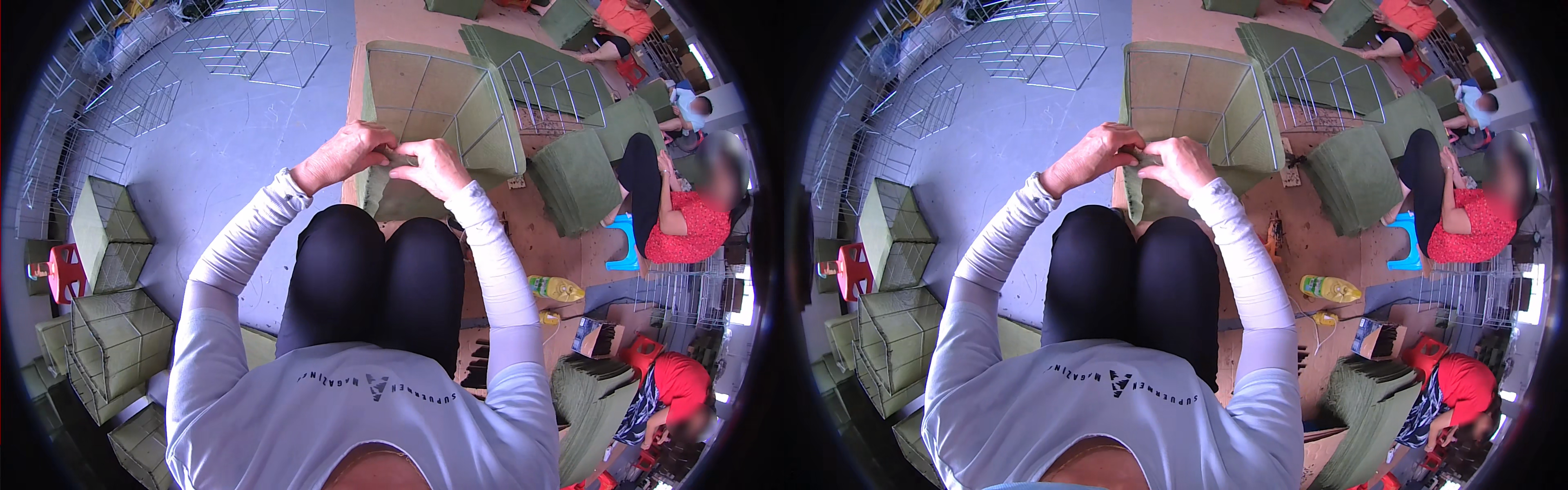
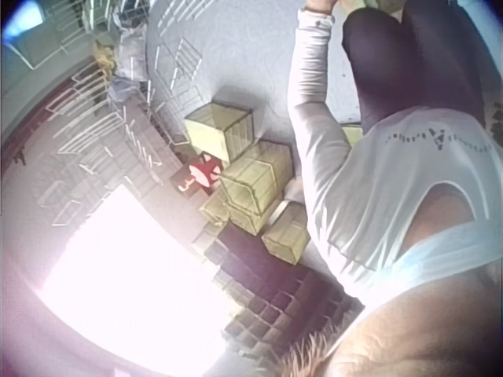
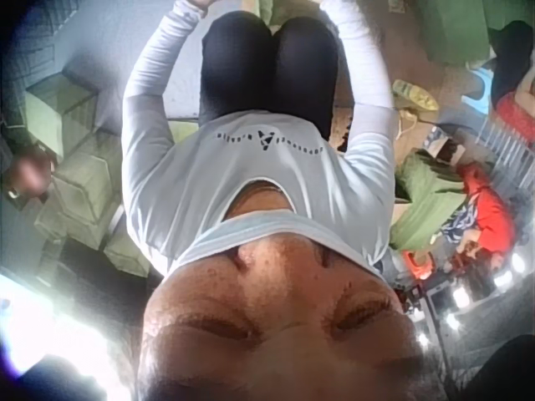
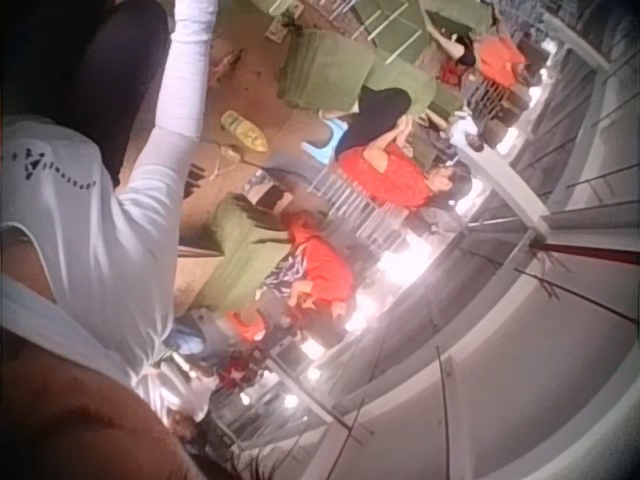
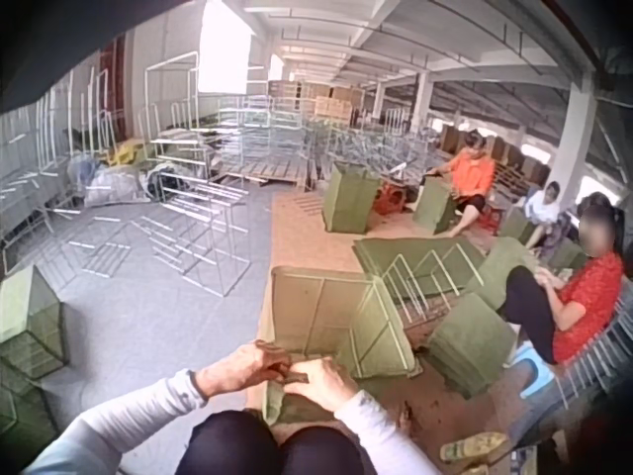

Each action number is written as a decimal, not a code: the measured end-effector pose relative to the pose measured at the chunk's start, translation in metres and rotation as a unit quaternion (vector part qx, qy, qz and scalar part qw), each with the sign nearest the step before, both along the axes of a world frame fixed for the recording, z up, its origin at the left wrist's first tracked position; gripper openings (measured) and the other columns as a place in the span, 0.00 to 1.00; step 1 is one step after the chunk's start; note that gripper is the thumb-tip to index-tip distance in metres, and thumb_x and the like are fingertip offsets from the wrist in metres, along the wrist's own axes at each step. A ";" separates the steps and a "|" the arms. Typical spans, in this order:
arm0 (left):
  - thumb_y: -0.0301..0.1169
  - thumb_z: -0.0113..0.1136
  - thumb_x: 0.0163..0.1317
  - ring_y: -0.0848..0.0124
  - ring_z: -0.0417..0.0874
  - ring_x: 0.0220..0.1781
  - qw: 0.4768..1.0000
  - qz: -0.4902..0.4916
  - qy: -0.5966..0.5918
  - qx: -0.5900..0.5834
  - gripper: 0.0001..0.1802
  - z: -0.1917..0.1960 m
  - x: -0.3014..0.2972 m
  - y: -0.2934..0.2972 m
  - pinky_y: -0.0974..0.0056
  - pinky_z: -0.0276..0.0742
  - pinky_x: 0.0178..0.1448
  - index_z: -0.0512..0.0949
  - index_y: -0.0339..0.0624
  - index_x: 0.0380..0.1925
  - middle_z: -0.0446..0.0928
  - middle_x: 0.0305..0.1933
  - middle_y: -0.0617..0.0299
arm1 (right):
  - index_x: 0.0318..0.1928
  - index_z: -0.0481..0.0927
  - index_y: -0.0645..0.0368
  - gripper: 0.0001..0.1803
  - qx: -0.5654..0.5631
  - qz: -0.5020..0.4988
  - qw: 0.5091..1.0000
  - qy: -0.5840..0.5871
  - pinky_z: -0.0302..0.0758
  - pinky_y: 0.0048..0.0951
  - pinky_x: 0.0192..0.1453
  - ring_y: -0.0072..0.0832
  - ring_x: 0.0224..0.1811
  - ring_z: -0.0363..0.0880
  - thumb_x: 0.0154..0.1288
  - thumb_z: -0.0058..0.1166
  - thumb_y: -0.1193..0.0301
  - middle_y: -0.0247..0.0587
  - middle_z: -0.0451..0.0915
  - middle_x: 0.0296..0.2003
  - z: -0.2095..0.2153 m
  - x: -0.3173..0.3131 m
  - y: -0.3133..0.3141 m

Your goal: Assembling plastic-covered mesh panels into storage cubes using a hot glue gun.

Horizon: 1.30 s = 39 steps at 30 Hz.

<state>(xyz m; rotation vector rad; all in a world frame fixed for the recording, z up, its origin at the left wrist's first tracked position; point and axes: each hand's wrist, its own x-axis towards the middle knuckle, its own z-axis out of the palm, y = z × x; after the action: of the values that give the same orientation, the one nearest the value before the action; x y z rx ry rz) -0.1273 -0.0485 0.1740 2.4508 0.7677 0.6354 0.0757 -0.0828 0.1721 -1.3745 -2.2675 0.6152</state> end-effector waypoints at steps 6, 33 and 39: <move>0.21 0.66 0.48 0.56 0.79 0.38 0.999 -0.023 -0.037 -0.007 0.15 0.000 -0.003 0.001 0.57 0.74 0.49 0.77 0.37 0.39 0.78 0.33 0.57 | 0.33 0.84 0.57 0.10 -0.022 0.007 0.998 0.067 0.75 0.39 0.39 0.45 0.33 0.81 0.55 0.63 0.64 0.49 0.81 0.28 0.006 0.008 0.008; 0.23 0.66 0.49 0.58 0.80 0.43 0.997 -0.043 -0.045 0.055 0.11 -0.001 -0.018 -0.014 0.56 0.78 0.45 0.76 0.38 0.33 0.73 0.43 0.59 | 0.30 0.81 0.57 0.12 0.021 -0.034 0.998 0.054 0.74 0.42 0.37 0.45 0.31 0.81 0.56 0.61 0.61 0.45 0.81 0.25 -0.018 -0.016 0.013; 0.20 0.64 0.50 0.57 0.80 0.43 0.995 -0.011 -0.091 0.046 0.06 0.002 -0.009 -0.019 0.59 0.78 0.45 0.78 0.36 0.29 0.74 0.44 0.55 | 0.33 0.82 0.57 0.10 0.019 0.000 0.998 0.059 0.75 0.43 0.39 0.46 0.33 0.81 0.57 0.59 0.64 0.48 0.81 0.26 -0.015 -0.015 0.016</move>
<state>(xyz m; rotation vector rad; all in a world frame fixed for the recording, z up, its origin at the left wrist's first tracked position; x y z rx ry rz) -0.1358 -0.0672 0.1756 2.4375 0.6510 0.8910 0.0610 -0.0665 0.1573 -1.2852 -2.1762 0.6331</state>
